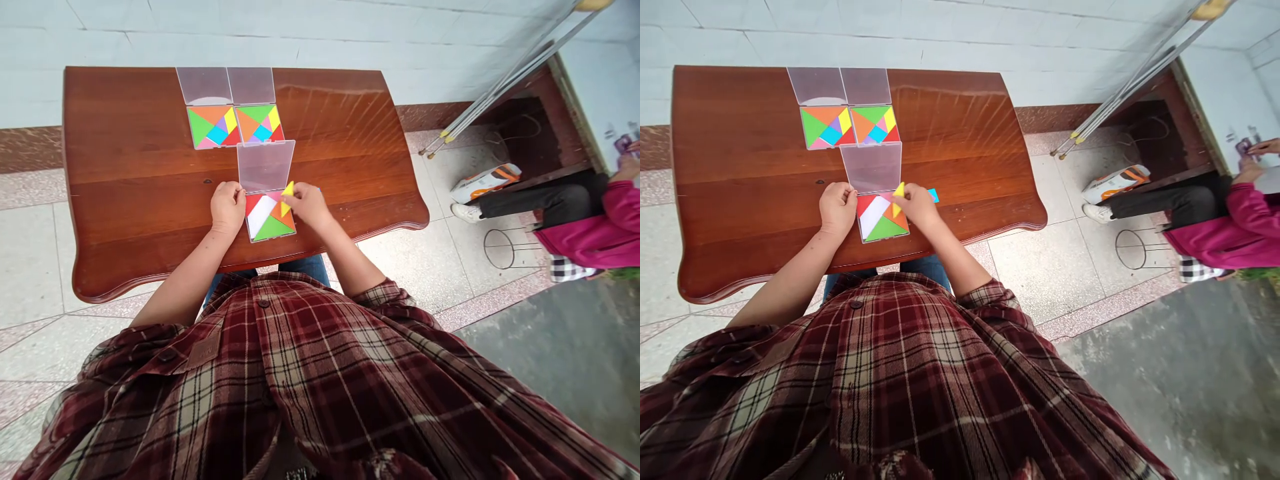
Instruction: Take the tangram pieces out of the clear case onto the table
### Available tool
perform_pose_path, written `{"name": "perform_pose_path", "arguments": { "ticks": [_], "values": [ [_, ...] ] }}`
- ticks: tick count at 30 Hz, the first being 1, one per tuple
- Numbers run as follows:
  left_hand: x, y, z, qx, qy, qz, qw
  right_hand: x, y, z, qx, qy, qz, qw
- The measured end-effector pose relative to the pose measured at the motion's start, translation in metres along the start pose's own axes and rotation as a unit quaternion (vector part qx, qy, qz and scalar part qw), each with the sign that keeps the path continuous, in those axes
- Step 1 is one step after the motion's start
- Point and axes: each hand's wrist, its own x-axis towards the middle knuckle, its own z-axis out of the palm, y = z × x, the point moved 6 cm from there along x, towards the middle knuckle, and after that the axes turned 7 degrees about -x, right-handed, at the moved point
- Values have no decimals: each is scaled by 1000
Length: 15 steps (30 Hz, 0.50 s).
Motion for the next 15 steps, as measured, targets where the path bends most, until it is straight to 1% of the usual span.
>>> {"name": "perform_pose_path", "arguments": {
  "ticks": [2, 4, 6, 7, 9, 11, 13, 15],
  "values": [
    [0, 0, 0, -4, 2, -3, 1000, 2, 23, -28, -61, 42, 40, 996],
    [0, -1, 0, -7, 6, -5, 1000, 3, 40, -47, -129, 58, 67, 988],
    [1, -2, 0, -8, 10, -4, 1000, 3, 49, -57, -185, 66, 86, 977],
    [1, -2, 0, -7, 12, -2, 1000, 2, 49, -59, -206, 74, 89, 972],
    [1, -4, 1, -5, 13, 1, 1000, -1, 40, -57, -231, 96, 70, 966],
    [2, -5, 1, -2, 12, 4, 1000, -3, 19, -44, -237, 92, 18, 967],
    [2, -5, 1, 2, 11, 7, 1000, -3, -4, -24, -240, 48, -34, 969],
    [2, -5, 1, 4, 10, 10, 1000, -1, -20, -6, -261, 3, -42, 965]
  ]
}}
